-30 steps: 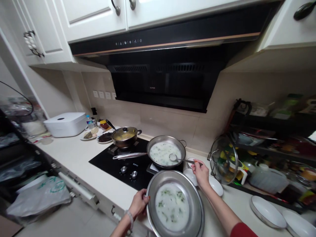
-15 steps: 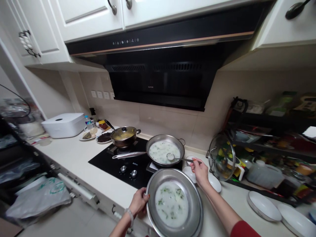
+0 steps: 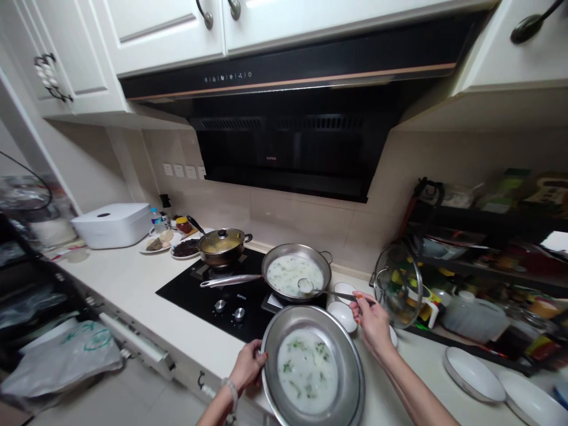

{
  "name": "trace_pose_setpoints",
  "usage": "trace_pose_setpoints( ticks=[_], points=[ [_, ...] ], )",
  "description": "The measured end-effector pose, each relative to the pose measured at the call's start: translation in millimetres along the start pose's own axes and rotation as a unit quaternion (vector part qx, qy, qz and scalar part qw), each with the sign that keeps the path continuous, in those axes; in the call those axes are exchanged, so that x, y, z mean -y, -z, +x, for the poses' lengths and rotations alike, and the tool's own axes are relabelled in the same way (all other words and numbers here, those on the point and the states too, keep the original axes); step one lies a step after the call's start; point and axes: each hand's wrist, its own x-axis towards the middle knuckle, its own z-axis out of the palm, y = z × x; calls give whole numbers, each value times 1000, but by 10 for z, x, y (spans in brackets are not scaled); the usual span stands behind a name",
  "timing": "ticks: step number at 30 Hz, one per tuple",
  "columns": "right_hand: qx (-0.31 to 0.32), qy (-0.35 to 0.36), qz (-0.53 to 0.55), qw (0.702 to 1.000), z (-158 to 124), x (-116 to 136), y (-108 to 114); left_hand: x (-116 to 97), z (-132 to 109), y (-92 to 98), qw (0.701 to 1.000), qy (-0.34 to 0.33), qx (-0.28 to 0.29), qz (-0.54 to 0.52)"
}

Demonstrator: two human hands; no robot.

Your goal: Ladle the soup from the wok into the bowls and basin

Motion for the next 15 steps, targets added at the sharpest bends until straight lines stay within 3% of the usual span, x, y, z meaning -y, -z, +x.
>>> trace_pose_setpoints(
  ticks=[5,15],
  points=[
    [19,-33,-16,999,-241,96,201,19,10,-8,1000,4,3,-17],
    [22,-88,-88,992,-668,-152,577,46,16,-3,1000,1,8,-22]
  ],
)
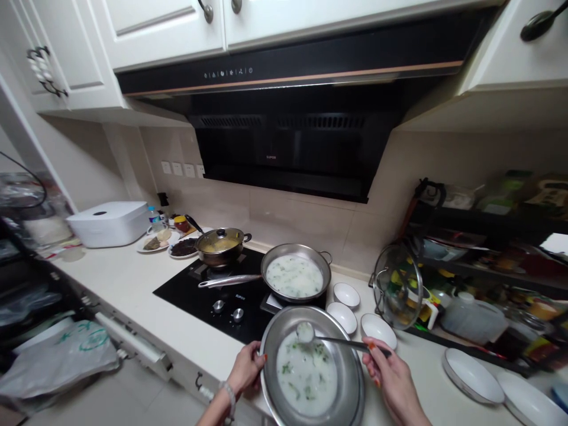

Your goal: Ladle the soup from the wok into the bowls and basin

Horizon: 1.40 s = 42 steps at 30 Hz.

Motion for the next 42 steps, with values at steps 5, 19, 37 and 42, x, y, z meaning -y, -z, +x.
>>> trace_pose_setpoints(
  ticks=[5,19,37,42],
  points=[
    [38,23,-80,996,-109,-87,88,32,24,10,1000,-7,-2,13],
    [146,254,-238,926,-233,-47,273,-11,4,25,1000,6,-2,18],
    [27,247,-180,952,861,50,-511,-2,-5,21,1000,9,-8,26],
    [48,277,-220,934,1081,-133,-636,-11,-1,5,1000,6,-4,7]
  ],
)
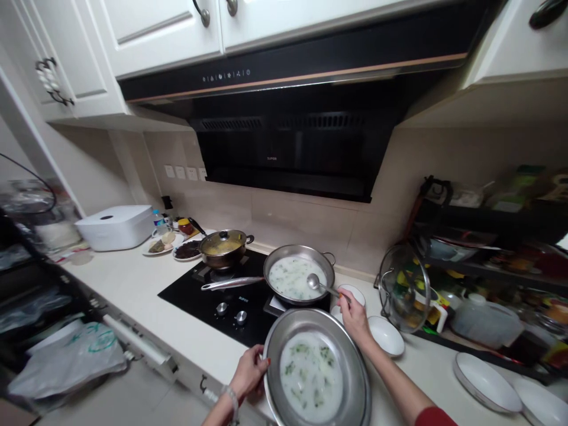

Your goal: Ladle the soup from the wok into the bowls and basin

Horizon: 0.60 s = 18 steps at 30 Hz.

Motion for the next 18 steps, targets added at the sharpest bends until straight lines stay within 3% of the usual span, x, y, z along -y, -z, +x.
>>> trace_pose_setpoints(
  ticks=[3,9,18],
  points=[
    [-1,-31,31,999,37,-14,-85,-1,6,4,1000,0,1,3],
    [-87,-149,163,971,91,55,-127,18,14,30,1000,-6,-7,18],
    [-84,-140,160,974,79,152,-12,11,0,16,1000,-2,0,-2]
  ],
)
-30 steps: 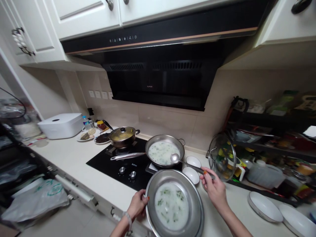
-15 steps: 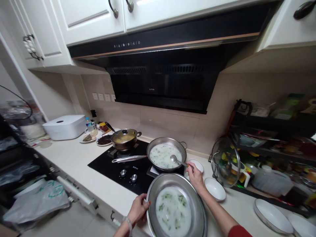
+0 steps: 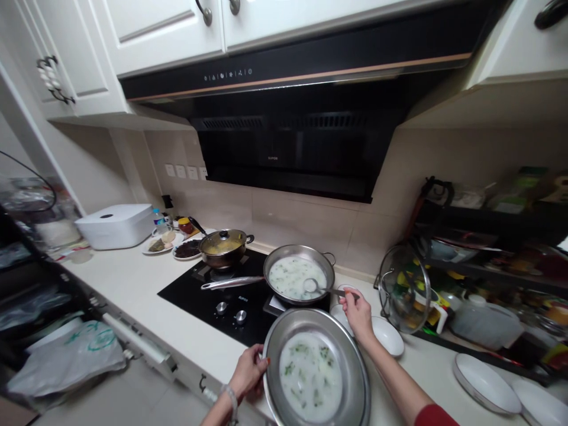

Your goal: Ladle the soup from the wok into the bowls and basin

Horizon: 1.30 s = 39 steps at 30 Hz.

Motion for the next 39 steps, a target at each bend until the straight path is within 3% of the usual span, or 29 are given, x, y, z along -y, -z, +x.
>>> trace_pose_setpoints(
  ticks=[5,12,20,29,39],
  points=[
    [3,28,-21,999,-23,57,27,-19,-8,-2,1000,-1,-5,-5],
    [-50,-42,44,997,-17,49,25,-32,-23,-13,1000,3,-7,-2],
    [-62,-51,80,994,-12,60,61,-17,-24,-10,1000,3,-1,5],
    [-53,-56,112,991,-101,251,130,94,33,-32,1000,-1,-3,-11],
    [-18,-92,149,984,-374,550,490,64,15,-17,1000,3,2,-16]
  ],
)
